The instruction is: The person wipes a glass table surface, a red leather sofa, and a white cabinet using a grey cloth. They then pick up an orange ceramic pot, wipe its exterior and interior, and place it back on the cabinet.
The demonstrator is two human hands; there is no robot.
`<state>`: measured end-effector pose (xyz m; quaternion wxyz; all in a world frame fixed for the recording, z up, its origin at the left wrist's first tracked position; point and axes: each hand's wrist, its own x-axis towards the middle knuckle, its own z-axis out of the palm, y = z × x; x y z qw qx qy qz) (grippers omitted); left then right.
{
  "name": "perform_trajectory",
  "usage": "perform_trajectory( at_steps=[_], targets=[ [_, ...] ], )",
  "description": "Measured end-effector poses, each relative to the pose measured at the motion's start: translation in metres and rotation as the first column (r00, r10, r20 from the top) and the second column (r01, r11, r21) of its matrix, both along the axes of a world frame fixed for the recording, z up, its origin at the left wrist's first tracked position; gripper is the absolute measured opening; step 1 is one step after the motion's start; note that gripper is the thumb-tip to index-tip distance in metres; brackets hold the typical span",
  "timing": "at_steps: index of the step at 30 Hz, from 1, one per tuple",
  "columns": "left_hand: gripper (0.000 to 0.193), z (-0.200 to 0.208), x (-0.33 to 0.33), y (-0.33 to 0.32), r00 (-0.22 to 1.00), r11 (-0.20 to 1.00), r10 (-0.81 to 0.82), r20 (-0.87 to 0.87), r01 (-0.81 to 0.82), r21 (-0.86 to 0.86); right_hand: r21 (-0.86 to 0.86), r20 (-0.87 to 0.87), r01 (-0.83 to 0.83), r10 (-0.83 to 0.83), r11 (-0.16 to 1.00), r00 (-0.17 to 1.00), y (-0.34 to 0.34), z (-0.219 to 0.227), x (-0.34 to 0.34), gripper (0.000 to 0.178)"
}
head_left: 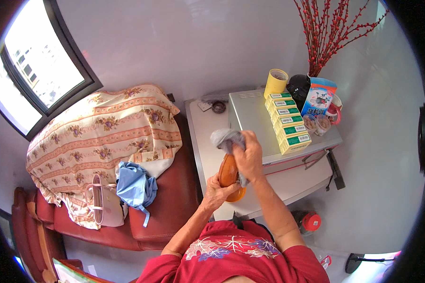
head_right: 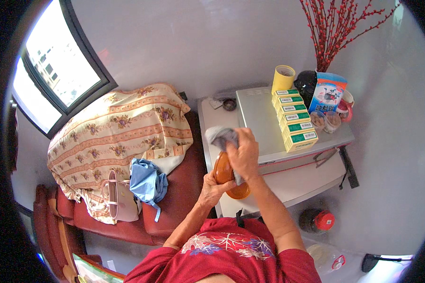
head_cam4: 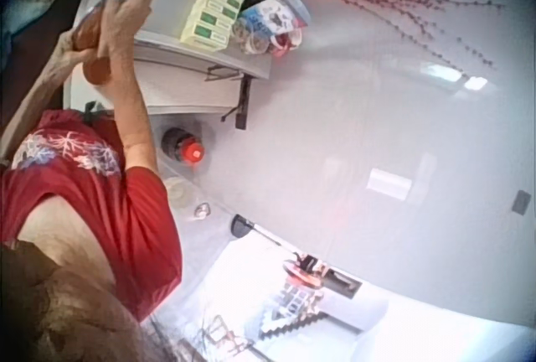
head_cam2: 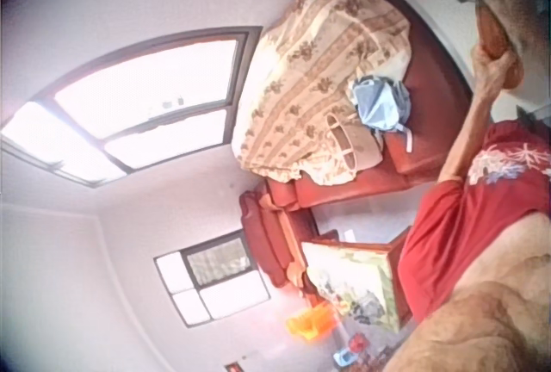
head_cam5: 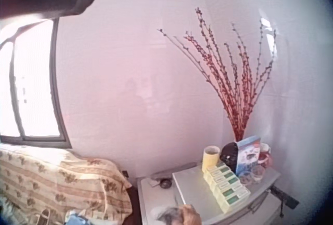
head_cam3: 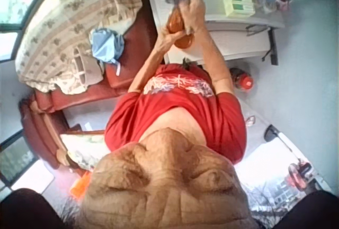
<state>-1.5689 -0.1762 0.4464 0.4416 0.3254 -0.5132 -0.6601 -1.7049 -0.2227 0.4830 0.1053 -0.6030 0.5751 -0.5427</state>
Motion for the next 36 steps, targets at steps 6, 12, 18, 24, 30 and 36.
perform_trajectory(
  at_steps=[6,12,18,24,30,36],
  targets=[
    [0.040,-0.001,0.005,-0.002,0.995,0.998,-0.019,-0.097,0.024,0.055,0.176,0.420,-0.172,0.084,0.969,0.904,-0.012,-0.029,-0.027,0.029],
    [0.044,-0.048,0.022,-0.010,0.997,0.998,-0.056,-0.044,0.055,-0.035,0.004,-0.487,-0.398,0.350,0.917,0.800,0.032,0.004,0.009,0.042],
    [0.056,-0.051,0.029,-0.009,0.987,0.983,-0.160,0.008,0.159,0.092,0.083,-0.478,-0.422,0.408,0.903,0.778,0.032,0.007,0.017,0.042],
    [0.054,-0.019,0.027,-0.007,0.973,0.959,-0.151,-0.174,0.187,0.211,0.067,0.317,-0.358,0.320,0.931,0.893,0.018,-0.016,-0.016,0.038],
    [0.055,-0.027,0.013,-0.011,0.818,0.887,0.051,-0.573,0.227,0.402,0.038,0.090,0.144,-0.147,0.989,0.985,0.054,-0.063,0.004,0.041],
    [0.058,-0.044,-0.007,0.004,0.742,0.780,0.102,-0.663,0.354,0.516,0.000,-0.174,0.387,-0.382,0.922,0.908,0.097,-0.073,0.023,0.043]
  ],
)
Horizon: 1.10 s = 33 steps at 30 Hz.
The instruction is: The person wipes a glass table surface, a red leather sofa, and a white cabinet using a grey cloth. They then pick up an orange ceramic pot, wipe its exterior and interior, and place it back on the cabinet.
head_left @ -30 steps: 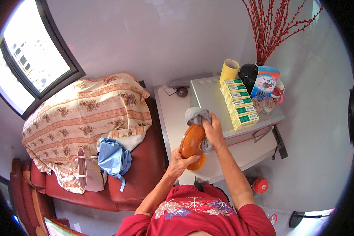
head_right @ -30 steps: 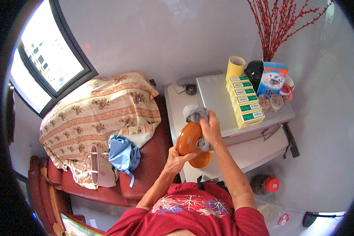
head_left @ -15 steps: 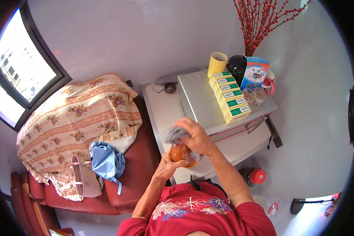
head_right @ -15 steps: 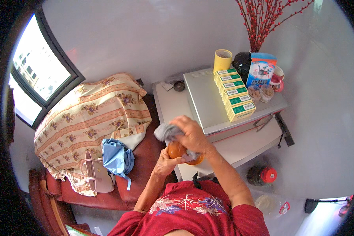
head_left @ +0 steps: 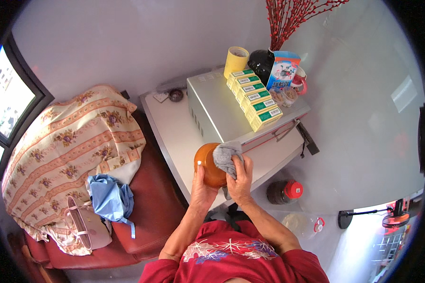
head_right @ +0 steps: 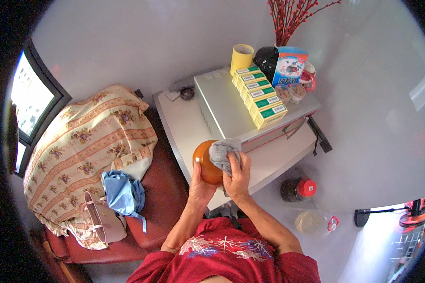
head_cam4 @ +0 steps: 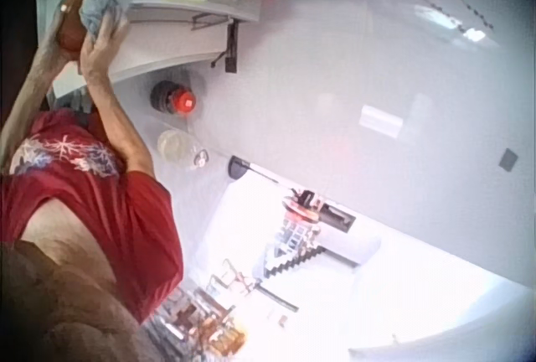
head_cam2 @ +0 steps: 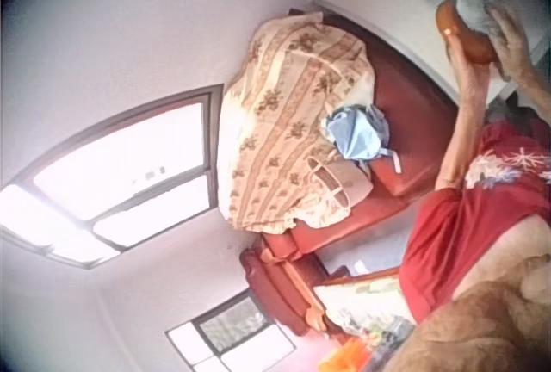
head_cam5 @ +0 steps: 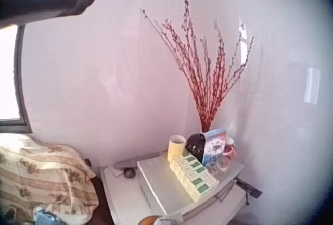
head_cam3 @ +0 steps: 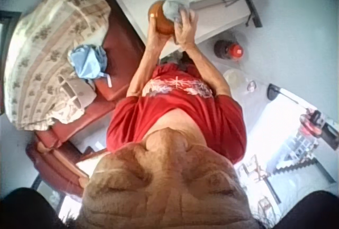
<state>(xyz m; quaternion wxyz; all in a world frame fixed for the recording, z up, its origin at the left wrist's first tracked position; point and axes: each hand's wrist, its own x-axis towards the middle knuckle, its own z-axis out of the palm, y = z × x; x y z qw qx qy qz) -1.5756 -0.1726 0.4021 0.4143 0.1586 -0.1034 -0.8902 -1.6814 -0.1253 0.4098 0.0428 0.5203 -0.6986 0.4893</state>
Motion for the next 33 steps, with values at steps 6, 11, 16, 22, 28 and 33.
perform_trajectory(
  at_steps=[6,11,16,22,28,33],
  targets=[
    [0.056,-0.009,-0.023,0.027,0.996,0.990,-0.088,0.030,0.084,0.117,0.074,-0.202,0.031,-0.016,0.997,0.979,0.056,-0.002,0.003,0.044],
    [0.060,-0.010,-0.029,0.049,0.982,0.977,-0.186,0.007,0.185,0.107,0.061,-0.205,-0.081,0.092,0.995,0.974,0.083,0.025,-0.017,0.036],
    [0.040,0.009,-0.053,0.089,0.983,0.983,-0.183,-0.018,0.184,0.031,0.013,0.146,0.057,-0.058,0.998,0.988,0.100,0.010,-0.069,0.025],
    [0.042,-0.006,-0.082,0.135,0.967,0.963,-0.253,0.029,0.249,0.106,-0.051,0.717,0.246,-0.136,0.968,0.684,0.157,-0.027,-0.076,0.019],
    [0.040,-0.002,-0.104,0.167,0.943,0.934,-0.307,0.129,0.272,0.233,0.010,0.155,0.306,-0.304,0.952,0.940,0.205,-0.023,-0.059,0.018],
    [0.039,-0.010,-0.111,0.177,0.903,0.930,-0.368,0.223,0.354,0.099,0.105,0.690,0.404,-0.359,0.909,0.628,0.237,-0.036,-0.092,0.015]
  ],
)
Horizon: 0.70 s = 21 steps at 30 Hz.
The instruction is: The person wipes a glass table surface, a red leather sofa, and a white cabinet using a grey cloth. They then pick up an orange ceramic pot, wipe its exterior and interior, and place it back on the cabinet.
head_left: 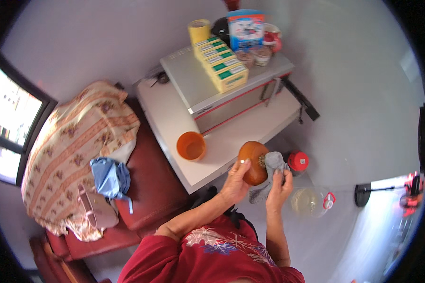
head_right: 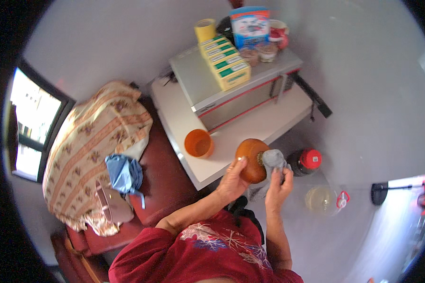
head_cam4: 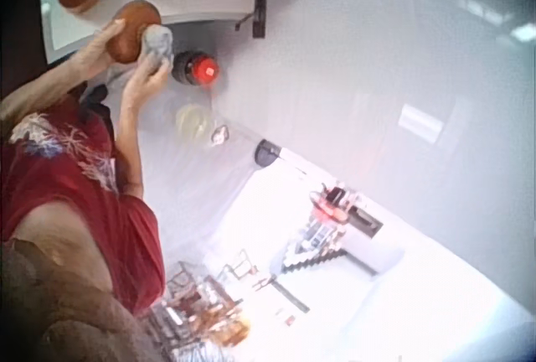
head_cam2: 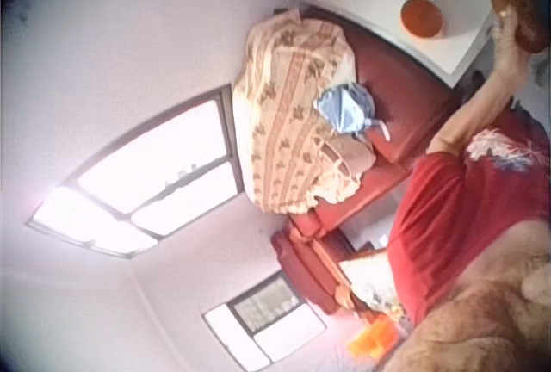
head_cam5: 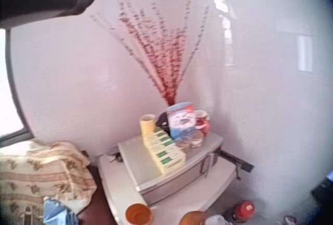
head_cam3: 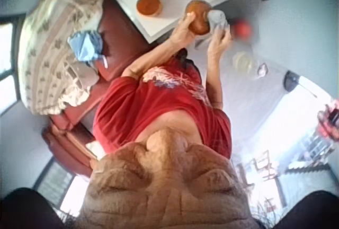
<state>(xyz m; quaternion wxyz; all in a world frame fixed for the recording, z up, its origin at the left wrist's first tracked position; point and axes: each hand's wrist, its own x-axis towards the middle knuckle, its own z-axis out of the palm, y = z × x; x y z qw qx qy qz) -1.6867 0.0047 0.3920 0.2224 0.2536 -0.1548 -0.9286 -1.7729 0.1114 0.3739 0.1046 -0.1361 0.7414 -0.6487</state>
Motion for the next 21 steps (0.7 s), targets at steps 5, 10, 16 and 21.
perform_trajectory(
  at_steps=[5,10,16,21],
  targets=[
    [0.032,0.008,-0.014,0.000,0.989,0.992,-0.121,-0.079,0.119,-0.033,-0.223,-0.016,0.089,-0.095,0.971,0.995,0.008,0.021,-0.012,0.028],
    [0.043,-0.010,-0.042,0.002,0.958,0.959,-0.278,-0.073,0.281,0.041,-0.053,-0.091,0.047,-0.051,0.997,0.995,0.023,-0.007,-0.008,0.042],
    [0.041,-0.062,-0.067,0.015,0.898,0.897,-0.438,0.036,0.433,0.091,0.122,-0.320,0.165,-0.119,0.979,0.940,0.039,-0.047,0.014,0.033],
    [0.039,-0.098,-0.060,0.021,0.769,0.770,-0.616,0.171,0.633,-0.074,0.368,-0.574,0.341,-0.077,0.865,0.815,0.019,-0.054,0.014,0.033]
  ],
)
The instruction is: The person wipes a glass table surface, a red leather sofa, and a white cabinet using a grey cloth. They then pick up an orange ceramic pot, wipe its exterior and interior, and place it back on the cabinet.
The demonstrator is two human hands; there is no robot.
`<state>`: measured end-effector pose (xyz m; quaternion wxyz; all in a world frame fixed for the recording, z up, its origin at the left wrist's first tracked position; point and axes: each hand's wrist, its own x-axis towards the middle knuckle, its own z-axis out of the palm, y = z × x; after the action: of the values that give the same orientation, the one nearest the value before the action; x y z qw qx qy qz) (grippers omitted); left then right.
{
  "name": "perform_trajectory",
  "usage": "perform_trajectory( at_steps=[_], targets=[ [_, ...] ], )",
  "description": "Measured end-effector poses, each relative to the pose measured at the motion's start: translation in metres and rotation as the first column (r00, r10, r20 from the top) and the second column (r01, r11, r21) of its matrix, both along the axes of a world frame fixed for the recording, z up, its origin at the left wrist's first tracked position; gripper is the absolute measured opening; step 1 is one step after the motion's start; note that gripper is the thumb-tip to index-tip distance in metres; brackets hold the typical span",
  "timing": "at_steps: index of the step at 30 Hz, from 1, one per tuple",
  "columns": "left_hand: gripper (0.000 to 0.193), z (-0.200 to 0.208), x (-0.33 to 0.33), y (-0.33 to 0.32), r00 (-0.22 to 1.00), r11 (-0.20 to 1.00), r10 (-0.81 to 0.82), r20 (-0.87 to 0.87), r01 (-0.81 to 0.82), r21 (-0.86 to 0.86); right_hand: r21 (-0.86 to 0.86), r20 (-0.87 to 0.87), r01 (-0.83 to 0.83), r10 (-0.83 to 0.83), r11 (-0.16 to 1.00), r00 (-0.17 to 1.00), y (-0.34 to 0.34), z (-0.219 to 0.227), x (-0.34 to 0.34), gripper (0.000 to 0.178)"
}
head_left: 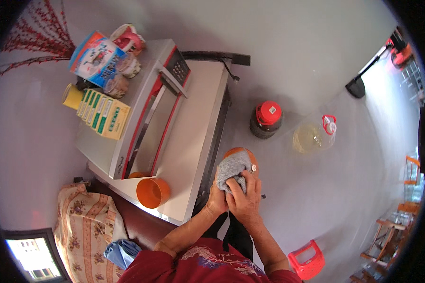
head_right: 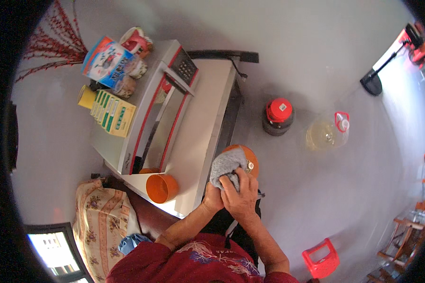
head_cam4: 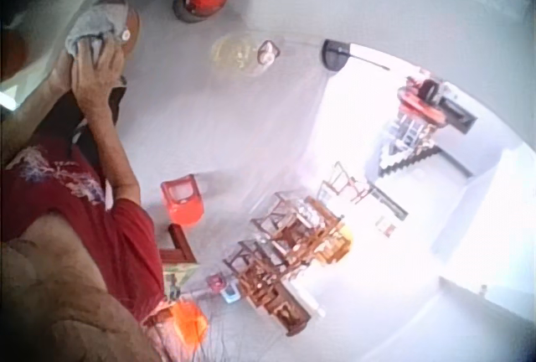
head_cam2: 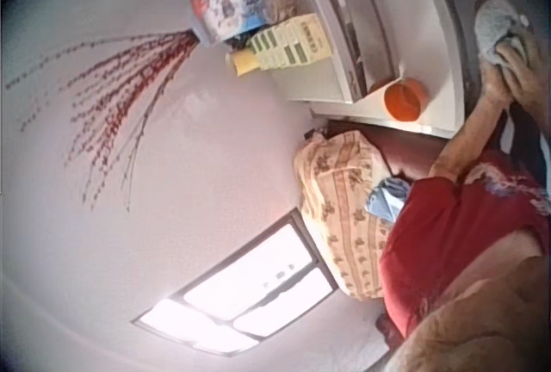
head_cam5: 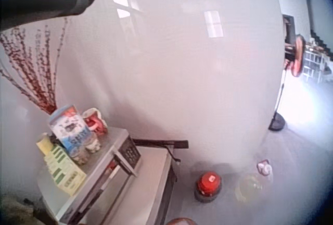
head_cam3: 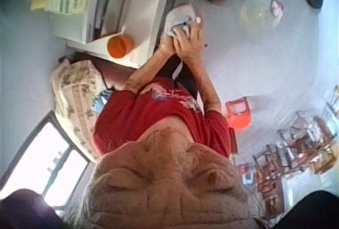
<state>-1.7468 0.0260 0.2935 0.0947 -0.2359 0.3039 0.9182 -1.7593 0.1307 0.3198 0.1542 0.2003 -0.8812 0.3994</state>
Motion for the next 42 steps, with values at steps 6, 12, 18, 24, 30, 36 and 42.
perform_trajectory(
  at_steps=[6,12,18,24,30,36,42],
  targets=[
    [0.039,-0.043,0.013,-0.007,0.989,0.957,-0.137,0.054,0.146,-0.249,0.135,0.140,0.182,-0.200,0.974,0.970,0.010,-0.030,-0.021,0.032],
    [0.039,-0.061,0.034,-0.004,0.955,0.915,-0.298,0.004,0.287,-0.283,-0.199,0.535,0.101,0.022,0.975,0.845,0.038,-0.068,-0.037,0.033],
    [0.039,-0.069,0.042,-0.004,0.959,0.921,-0.283,-0.018,0.266,-0.286,-0.118,0.201,-0.002,0.025,0.993,0.979,0.029,-0.046,-0.007,0.036],
    [0.041,-0.032,0.044,-0.018,0.858,0.827,-0.510,0.063,0.509,-0.238,-0.451,0.708,0.245,0.177,0.858,0.684,0.049,-0.055,-0.014,0.030],
    [0.026,-0.054,0.061,-0.049,0.821,0.791,-0.570,0.036,0.559,-0.248,-0.629,0.686,0.323,0.310,0.707,0.658,0.046,-0.034,0.004,0.034],
    [0.052,-0.002,0.041,-0.104,0.865,0.867,-0.491,-0.103,0.496,0.036,-0.561,0.687,0.349,0.187,0.751,0.702,-0.011,-0.036,0.003,0.029],
    [0.044,-0.007,0.055,-0.103,0.949,0.943,-0.313,0.029,0.314,-0.112,-0.596,0.617,0.277,0.210,0.754,0.759,-0.030,-0.051,-0.005,0.024]
  ],
)
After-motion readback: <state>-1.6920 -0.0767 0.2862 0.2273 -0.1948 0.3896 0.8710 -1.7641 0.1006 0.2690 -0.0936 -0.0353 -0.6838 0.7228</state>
